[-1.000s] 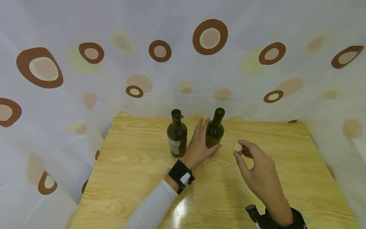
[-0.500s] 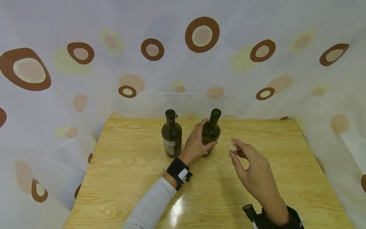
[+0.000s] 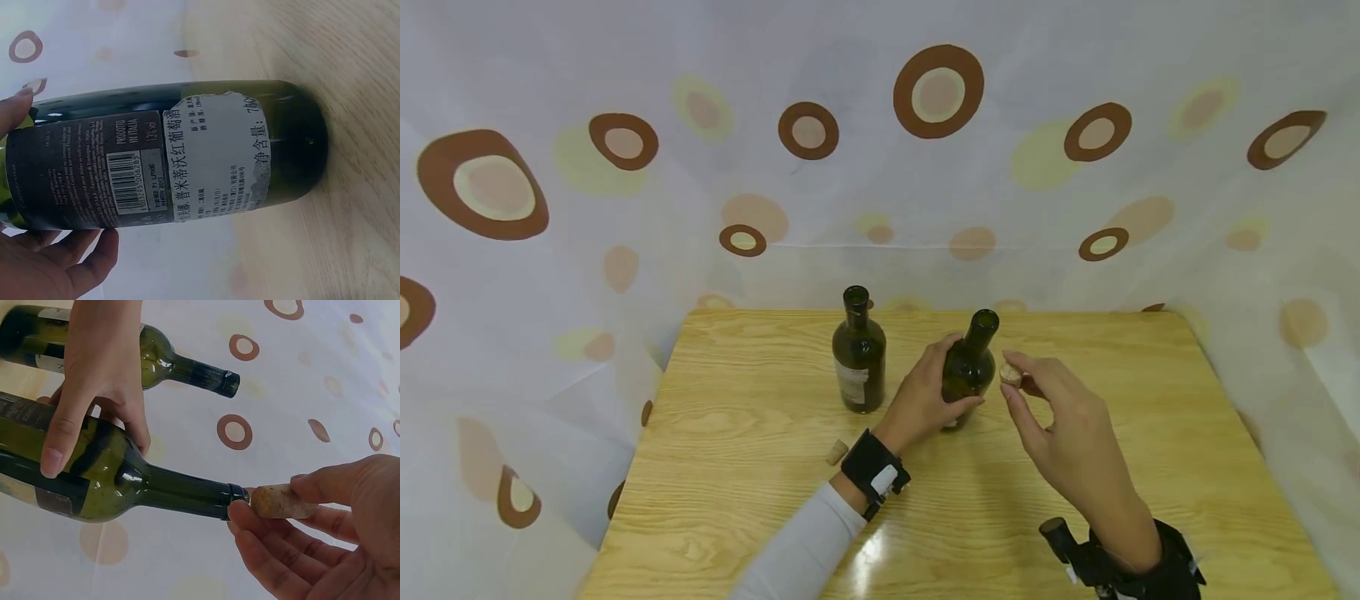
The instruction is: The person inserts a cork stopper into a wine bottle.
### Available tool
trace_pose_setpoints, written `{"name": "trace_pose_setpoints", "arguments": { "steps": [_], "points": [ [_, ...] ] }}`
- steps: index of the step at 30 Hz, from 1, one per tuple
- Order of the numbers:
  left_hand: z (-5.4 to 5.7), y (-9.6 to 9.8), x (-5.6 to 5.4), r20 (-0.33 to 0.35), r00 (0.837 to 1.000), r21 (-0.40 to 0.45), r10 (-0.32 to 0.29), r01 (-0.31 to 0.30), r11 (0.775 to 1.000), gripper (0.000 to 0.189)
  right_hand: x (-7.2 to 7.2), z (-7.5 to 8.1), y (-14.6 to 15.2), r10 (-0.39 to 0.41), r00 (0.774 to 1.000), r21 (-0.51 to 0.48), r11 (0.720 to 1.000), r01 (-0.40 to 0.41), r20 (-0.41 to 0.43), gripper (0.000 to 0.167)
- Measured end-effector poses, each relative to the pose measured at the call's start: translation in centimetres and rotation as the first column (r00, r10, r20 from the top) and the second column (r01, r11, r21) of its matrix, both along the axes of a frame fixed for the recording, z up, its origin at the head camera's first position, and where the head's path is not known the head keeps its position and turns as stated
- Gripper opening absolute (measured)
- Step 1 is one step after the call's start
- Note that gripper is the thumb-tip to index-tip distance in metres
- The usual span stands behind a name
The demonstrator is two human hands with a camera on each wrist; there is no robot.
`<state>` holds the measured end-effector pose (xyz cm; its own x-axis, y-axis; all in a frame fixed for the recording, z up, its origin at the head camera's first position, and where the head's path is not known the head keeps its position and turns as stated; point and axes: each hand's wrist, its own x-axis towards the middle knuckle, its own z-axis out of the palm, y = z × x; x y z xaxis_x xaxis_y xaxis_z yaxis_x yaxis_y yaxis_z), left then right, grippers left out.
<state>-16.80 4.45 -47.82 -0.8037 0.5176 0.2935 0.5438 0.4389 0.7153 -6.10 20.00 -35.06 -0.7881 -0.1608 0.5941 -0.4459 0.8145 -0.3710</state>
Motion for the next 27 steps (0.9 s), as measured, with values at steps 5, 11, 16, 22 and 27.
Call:
{"name": "trace_pose_setpoints", "arguments": {
  "steps": [5,11,16,22,27],
  "points": [
    [0.1,-0.2,0.7,-0.020,1.000,-0.010,-0.015,0.015,1.000,0.092,-0.5,0.7,0.0,0.007,0.999,0.001,1.000,-0.007,-0.043,0.048],
    [0.2,-0.3,1.4,-0.023,0.999,-0.029,-0.036,0.036,0.999,0.094,-1.3,1.6,0.0,0.021,0.992,-0.015,1.000,-0.023,-0.123,0.048],
    [0.4,-0.5,2.1,-0.017,0.998,-0.043,-0.059,0.058,0.997,0.093,-1.7,2.1,-0.1,0.018,0.990,-0.019,1.000,-0.021,-0.137,0.047],
    [0.4,-0.6,2.8,-0.023,0.997,-0.042,-0.070,0.069,0.997,0.093,-2.1,2.2,-0.2,0.025,0.995,-0.023,0.999,-0.027,-0.096,0.045],
    [0.4,-0.5,3.2,-0.030,0.995,-0.019,-0.098,0.097,0.995,0.093,-2.2,1.9,0.0,0.007,0.997,-0.013,1.000,-0.008,-0.081,0.042]
  ]
}}
